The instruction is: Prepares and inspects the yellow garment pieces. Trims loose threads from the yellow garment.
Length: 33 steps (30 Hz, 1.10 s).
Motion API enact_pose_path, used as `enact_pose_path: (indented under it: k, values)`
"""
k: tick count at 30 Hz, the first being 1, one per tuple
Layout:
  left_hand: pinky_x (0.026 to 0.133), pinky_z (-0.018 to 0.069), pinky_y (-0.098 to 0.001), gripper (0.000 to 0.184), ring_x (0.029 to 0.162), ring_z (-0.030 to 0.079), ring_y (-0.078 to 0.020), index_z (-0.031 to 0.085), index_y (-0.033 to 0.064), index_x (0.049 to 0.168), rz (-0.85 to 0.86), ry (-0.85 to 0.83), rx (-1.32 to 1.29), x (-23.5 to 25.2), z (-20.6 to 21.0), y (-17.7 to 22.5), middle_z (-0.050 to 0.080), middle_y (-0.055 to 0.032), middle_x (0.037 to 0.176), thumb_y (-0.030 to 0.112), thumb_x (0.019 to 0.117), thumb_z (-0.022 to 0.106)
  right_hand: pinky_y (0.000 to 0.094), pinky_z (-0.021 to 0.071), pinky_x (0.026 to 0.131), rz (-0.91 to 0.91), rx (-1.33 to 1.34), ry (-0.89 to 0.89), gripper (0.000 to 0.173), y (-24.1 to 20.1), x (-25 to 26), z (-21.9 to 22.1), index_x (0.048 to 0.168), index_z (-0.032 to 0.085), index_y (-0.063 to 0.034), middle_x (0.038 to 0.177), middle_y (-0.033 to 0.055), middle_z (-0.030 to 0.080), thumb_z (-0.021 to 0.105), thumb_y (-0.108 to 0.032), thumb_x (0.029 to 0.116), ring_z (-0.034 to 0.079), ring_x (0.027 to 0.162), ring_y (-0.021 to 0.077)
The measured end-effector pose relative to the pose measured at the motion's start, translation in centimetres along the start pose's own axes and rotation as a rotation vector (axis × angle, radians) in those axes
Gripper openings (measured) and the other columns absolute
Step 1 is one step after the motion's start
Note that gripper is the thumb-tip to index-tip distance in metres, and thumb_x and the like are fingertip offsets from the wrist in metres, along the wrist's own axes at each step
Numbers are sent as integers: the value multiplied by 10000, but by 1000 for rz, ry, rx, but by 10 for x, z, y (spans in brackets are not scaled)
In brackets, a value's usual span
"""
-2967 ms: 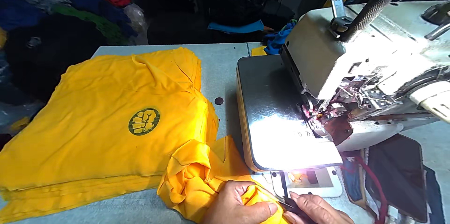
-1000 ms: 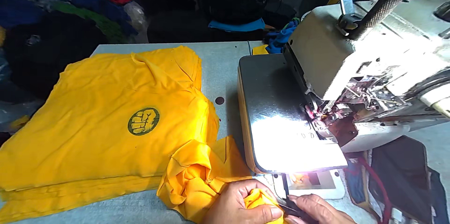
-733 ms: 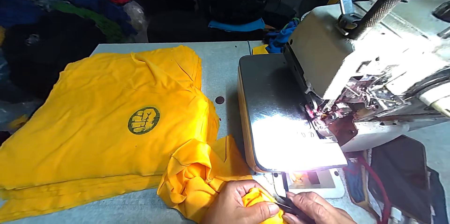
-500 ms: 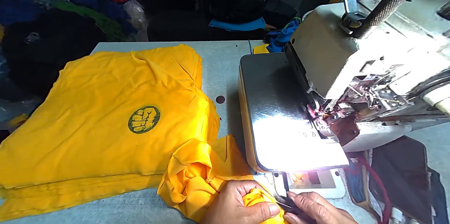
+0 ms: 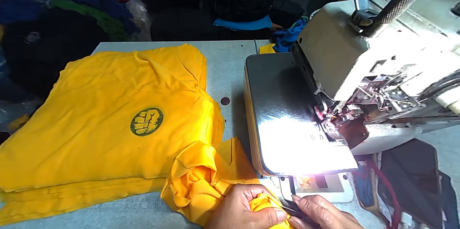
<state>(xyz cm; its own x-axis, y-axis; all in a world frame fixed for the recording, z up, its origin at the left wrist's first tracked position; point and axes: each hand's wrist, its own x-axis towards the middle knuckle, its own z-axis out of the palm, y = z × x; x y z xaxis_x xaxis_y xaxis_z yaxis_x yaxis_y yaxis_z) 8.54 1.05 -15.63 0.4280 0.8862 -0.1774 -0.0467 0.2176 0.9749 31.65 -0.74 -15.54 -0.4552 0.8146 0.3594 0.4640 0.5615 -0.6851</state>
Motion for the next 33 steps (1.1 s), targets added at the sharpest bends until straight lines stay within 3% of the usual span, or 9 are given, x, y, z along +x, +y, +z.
enact_pose_path:
  k: [7,12,21,33]
  values:
    - [656,527,-156,48,706,638,41,733,58,896,-40,-40,11,1,-3,1,703,68,770,97,883,757,250,561,758,-72,-77,-27,219,1,0,4,1140,672,41,931,192,699,636,-140,1020,694,847,218]
    - [632,517,-156,57,679,630,43,736,66,873,-63,-34,19,1,-2,1,697,71,744,112,875,768,266,547,699,-137,-192,-2,176,3,-3,9,1111,688,32,850,171,683,599,-95,1027,667,763,239]
    - [649,533,-171,43,692,637,24,717,60,925,-58,-2,-22,-1,-1,3,691,63,764,103,922,714,219,549,748,-45,-134,108,230,5,-6,11,1140,637,13,901,160,671,647,-180,1014,670,826,181]
    - [592,486,-152,60,639,594,45,708,91,854,-93,20,17,-1,0,11,650,96,705,109,910,706,234,553,722,-66,-136,59,191,3,-5,4,1132,656,9,906,160,681,641,-94,972,674,821,189]
